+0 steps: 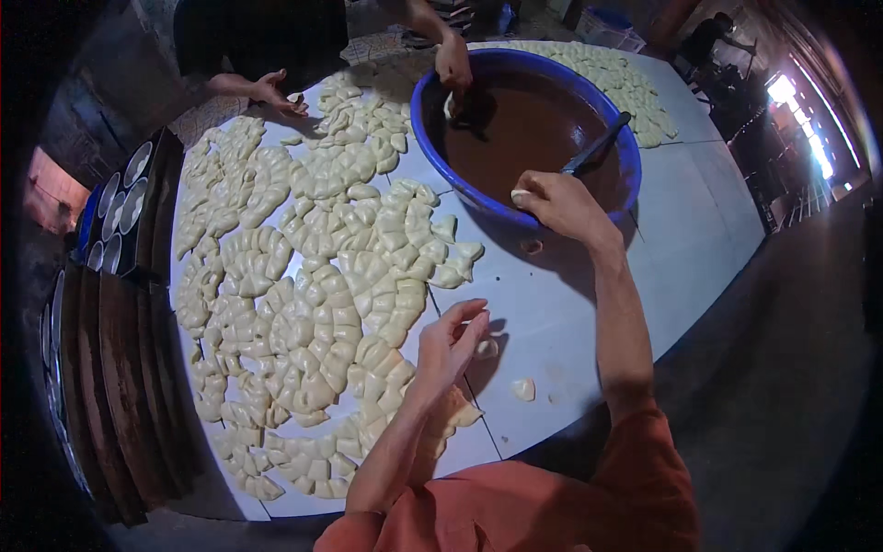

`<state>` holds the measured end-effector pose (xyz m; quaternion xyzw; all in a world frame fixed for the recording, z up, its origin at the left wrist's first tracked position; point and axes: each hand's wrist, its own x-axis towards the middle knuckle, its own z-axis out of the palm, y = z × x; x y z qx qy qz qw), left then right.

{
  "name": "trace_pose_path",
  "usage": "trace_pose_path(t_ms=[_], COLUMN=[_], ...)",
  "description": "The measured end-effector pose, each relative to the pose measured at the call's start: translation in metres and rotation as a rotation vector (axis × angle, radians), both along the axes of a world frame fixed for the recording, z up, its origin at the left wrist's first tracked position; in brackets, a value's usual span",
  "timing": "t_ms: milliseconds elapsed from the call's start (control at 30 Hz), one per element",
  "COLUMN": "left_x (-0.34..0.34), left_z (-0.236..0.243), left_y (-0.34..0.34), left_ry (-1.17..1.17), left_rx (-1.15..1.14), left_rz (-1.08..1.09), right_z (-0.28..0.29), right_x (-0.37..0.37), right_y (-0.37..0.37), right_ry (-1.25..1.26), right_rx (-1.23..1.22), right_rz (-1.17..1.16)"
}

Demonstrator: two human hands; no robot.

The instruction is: The person fills and pinches pieces of dough by hand to form small buns, shapes them into clusters, and places the dough clusters into baking pans.

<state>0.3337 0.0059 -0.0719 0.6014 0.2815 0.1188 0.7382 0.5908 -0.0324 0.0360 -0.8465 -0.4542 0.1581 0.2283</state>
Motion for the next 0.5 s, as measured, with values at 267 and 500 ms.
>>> trace_pose_path(t_ms=[267, 500], left_x=[0.048, 0.031], left_z=[0.018, 0.004], left_y=[-0.008, -0.017], left_ry=[-0.273, -0.408], left_rx=[-0.308, -0.738], left_rz=[-0.016, 0.024], right_z=[-0.025, -0.078], right_x=[-0.05, -0.109], right_y=[-0.035, -0.067], right_ry=[1.007, 1.298], right_rx=[0.856, 0.885], right_rz=[-0.246, -0.302])
